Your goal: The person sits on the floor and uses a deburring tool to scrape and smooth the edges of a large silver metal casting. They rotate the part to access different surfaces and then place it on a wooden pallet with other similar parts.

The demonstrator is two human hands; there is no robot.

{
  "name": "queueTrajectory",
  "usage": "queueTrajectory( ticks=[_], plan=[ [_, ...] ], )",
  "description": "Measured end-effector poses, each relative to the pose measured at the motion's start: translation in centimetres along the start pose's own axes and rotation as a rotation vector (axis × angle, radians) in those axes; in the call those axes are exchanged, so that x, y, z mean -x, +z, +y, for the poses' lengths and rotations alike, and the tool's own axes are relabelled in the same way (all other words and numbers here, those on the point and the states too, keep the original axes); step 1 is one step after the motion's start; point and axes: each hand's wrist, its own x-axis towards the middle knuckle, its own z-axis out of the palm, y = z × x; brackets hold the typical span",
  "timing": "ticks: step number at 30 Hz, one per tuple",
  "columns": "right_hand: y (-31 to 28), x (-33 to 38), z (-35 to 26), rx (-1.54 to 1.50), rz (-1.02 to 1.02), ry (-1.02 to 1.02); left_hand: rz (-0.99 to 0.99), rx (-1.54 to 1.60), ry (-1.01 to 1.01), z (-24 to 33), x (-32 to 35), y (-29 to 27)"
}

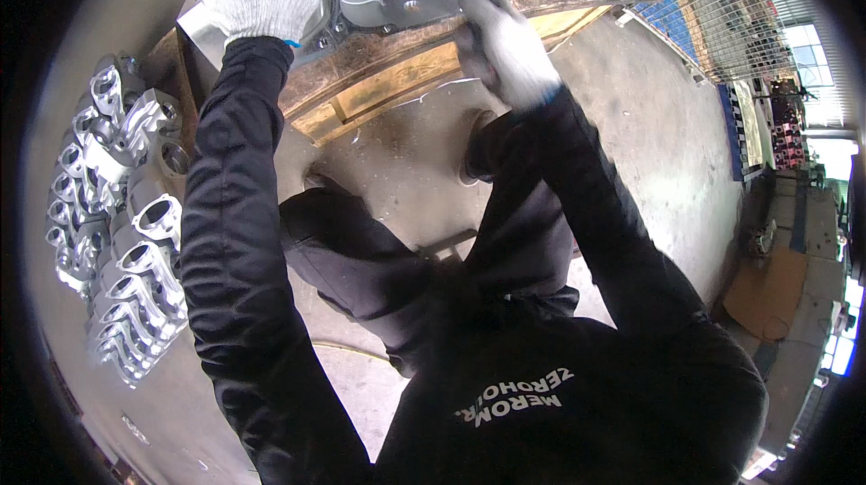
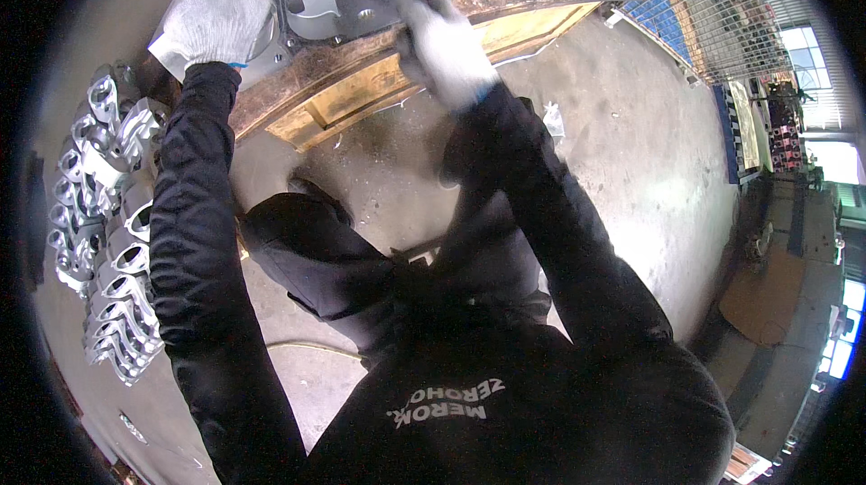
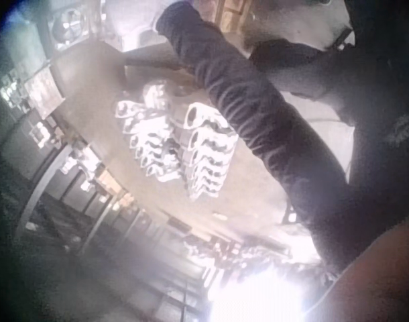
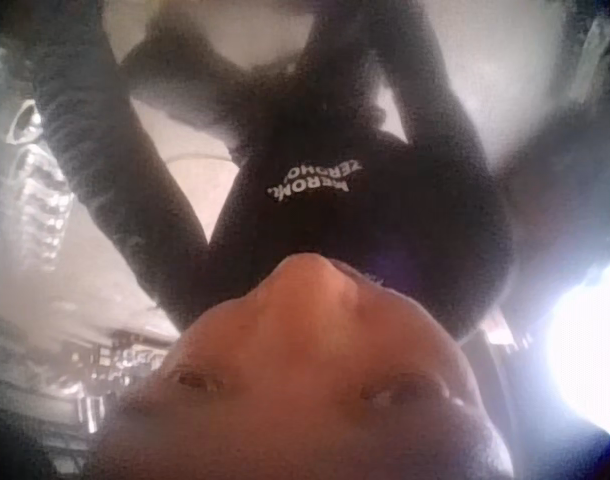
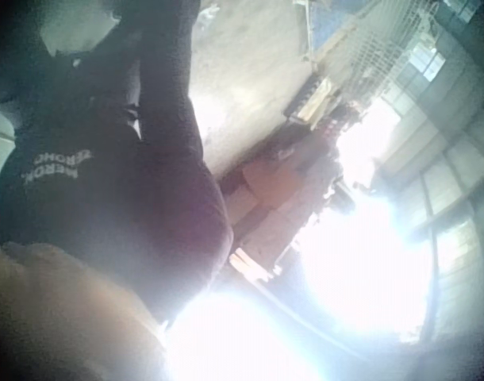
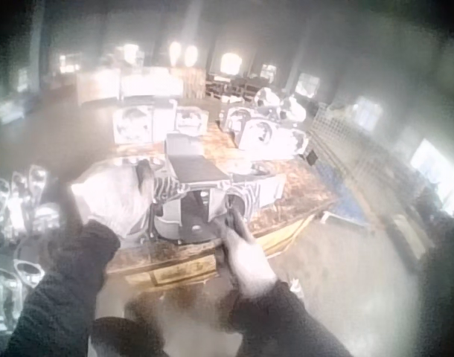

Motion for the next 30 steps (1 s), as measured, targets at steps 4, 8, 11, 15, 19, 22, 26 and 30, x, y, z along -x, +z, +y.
queueTrajectory(
  ticks=[4,8,11,15,19,22,26,30],
  plan=[
    [1.0,3.8,0.3,0.098,0.097,0.013,0.081,-0.072,0.030,0.3,0.0,1.4],
    [0.6,0.4,-1.5,0.043,-0.031,0.052,-0.057,0.055,0.035,0.0,-0.2,0.2],
    [1.7,4.8,0.5,0.007,0.128,0.070,0.020,-0.033,0.038,-0.4,-0.4,0.8],
    [-1.5,0.1,0.1,-0.022,0.005,0.003,-0.210,0.162,-0.009,2.0,-0.4,0.2],
    [1.2,4.6,0.3,0.085,0.180,0.078,-0.051,0.061,-0.014,0.0,-0.4,1.4],
    [0.5,0.7,0.1,0.052,-0.018,0.030,-0.033,0.221,0.114,-2.7,-1.3,7.3],
    [0.7,5.1,0.5,0.146,0.160,0.066,-0.031,0.062,0.050,-1.3,-0.9,6.5],
    [1.1,0.7,0.6,0.097,0.073,0.023,0.010,0.157,0.137,-2.7,-1.2,7.5]
  ],
)
